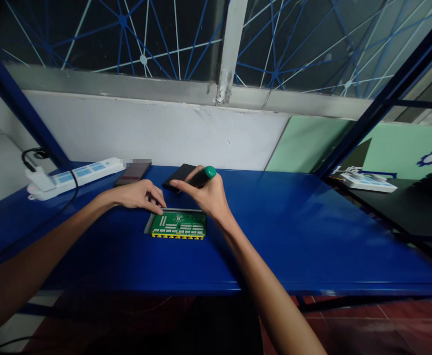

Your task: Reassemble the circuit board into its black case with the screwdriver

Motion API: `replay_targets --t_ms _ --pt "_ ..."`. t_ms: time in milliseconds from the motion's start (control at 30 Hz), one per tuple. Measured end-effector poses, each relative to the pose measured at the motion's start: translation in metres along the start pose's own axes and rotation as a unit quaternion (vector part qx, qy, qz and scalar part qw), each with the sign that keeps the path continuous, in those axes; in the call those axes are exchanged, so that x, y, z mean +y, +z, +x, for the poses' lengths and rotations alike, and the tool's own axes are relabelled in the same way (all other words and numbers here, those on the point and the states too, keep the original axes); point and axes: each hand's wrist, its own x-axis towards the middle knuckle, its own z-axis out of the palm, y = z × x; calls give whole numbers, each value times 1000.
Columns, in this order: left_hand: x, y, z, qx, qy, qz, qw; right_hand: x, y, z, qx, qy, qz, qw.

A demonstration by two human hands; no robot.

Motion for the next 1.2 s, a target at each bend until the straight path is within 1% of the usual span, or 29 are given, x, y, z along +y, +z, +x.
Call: replay_targets --t_ms 133,300,367,433,567,700,833,933,1033,1100,1200 --pt "1 9 5 16 22 -7 1000 -1 6 -4 -26 -8 0 1000" --pt "6 22 10 19 45 -37 998 4 13 -8 -51 9 -34 998" --pt "8 25 11 15 40 -49 998 5 14 -9 -57 14 -43 997" --pt "9 26 10 3 21 -70 997 5 14 -9 -59 14 -45 997" --pt "11 26 10 -19 0 -94 995 3 15 -9 -64 15 -39 997" --pt "14 22 9 -9 25 -48 999 2 16 -10 -75 16 -33 997" --pt "20 17 6 20 61 3 998 2 16 -10 -81 14 -39 996" --pt "26 14 3 41 96 -23 994 -1 16 -10 -94 -1 -30 995" --pt "30 15 2 40 117 -60 990 -2 17 -11 -126 -6 -19 992" --pt "32 16 2 36 120 -78 989 -1 18 -12 -130 0 -19 991" --pt "32 18 3 41 111 -90 989 1 20 -12 -119 1 -11 993"
